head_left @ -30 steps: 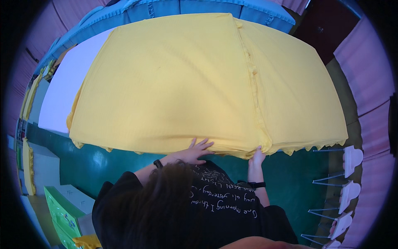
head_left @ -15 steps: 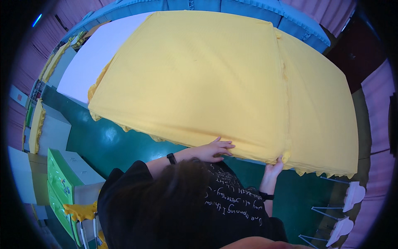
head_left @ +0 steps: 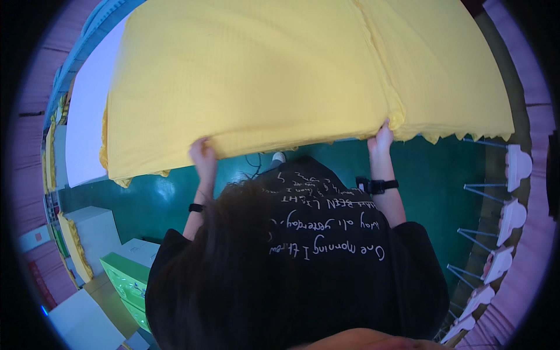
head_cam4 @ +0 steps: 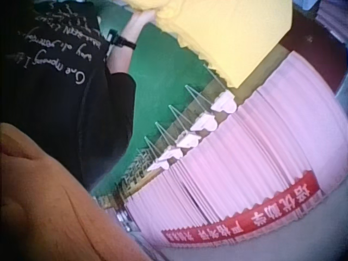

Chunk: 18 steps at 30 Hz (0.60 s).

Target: The person spreads yellow sheets over several small beds in a room, smoothing the fabric by hand. They then walk across the green floor, touching sink faucets and moving past small green chairs and a stroller.

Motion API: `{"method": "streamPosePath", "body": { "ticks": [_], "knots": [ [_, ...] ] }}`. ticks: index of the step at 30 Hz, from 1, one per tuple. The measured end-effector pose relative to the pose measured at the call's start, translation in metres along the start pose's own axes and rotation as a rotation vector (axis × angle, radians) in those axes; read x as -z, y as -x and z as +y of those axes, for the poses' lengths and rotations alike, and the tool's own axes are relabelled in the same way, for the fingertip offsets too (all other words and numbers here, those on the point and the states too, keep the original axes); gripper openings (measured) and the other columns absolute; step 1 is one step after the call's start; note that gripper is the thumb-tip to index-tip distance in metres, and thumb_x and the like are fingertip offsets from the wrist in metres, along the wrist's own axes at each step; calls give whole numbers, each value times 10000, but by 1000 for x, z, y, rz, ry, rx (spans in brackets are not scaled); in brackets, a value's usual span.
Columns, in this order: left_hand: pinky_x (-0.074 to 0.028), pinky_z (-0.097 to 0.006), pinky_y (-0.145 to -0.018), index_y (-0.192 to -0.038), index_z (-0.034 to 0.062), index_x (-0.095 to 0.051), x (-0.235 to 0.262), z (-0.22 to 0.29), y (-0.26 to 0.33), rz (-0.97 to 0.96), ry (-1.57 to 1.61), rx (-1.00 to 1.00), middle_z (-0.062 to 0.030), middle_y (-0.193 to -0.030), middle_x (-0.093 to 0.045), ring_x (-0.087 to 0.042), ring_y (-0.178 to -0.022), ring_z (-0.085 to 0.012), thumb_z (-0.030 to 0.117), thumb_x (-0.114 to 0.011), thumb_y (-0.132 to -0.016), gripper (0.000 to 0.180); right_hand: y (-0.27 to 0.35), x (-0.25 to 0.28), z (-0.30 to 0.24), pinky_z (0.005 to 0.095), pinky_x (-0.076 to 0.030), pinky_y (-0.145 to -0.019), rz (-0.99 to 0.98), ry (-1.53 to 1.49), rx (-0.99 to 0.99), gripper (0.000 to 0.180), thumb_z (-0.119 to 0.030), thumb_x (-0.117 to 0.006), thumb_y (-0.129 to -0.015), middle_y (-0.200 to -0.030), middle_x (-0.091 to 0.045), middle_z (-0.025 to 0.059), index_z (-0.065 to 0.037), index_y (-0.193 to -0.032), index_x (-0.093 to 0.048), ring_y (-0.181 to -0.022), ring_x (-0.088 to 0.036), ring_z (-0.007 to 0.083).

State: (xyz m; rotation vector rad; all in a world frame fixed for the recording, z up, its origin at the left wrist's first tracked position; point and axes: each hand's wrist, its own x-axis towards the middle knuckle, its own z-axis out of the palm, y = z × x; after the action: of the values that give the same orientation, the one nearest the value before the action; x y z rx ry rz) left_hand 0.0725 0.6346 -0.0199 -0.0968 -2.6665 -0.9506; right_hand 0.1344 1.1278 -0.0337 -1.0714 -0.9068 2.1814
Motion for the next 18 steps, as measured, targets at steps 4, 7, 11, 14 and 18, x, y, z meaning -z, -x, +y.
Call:
{"method": "streamPosePath", "body": {
  "ticks": [4,7,11,14,18],
  "knots": [
    [-369,-443,-880,-1191,75,-408,28,-73,5,531,-139,911,-170,-1176,-390,-415,-1014,-324,286,-561,-754,509,8,-15,0,427,-397,-927,-50,-99,-135,368,-252,-367,-931,-1226,-463,101,-49,-1238,-386,-1100,-471,257],
    [-345,-463,-898,-1209,81,-371,47,-126,7,613,639,1116,-131,-1214,-374,-391,-1055,-294,387,-478,-811,513,5,-18,2,438,-375,-947,-230,-196,-228,401,-292,-350,-924,-1247,-451,100,-66,-1255,-379,-1129,-447,265],
    [-318,-448,-914,-1196,121,-419,70,-191,5,542,1342,939,-76,-1232,-423,-384,-1113,-256,531,-343,-848,544,-5,-19,6,458,-375,-953,-333,-66,-215,471,-341,-344,-906,-1256,-442,135,-50,-1276,-356,-1134,-446,278],
    [-326,-460,-952,-1272,123,-377,65,-178,-19,440,1544,839,-78,-1306,-392,-398,-1156,-275,532,-294,-861,585,-12,-7,-5,474,-361,-959,-366,-21,-167,484,-334,-346,-899,-1275,-422,141,-43,-1285,-348,-1148,-429,296],
    [-249,-483,-1015,-1313,92,-305,79,-165,-31,625,1567,820,-113,-1346,-332,-323,-1229,-297,499,-125,-903,606,-35,-10,-11,504,-349,-955,-353,1,-154,471,-305,-362,-895,-1281,-414,151,-23,-1272,-361,-1152,-421,312]
  ]
}}
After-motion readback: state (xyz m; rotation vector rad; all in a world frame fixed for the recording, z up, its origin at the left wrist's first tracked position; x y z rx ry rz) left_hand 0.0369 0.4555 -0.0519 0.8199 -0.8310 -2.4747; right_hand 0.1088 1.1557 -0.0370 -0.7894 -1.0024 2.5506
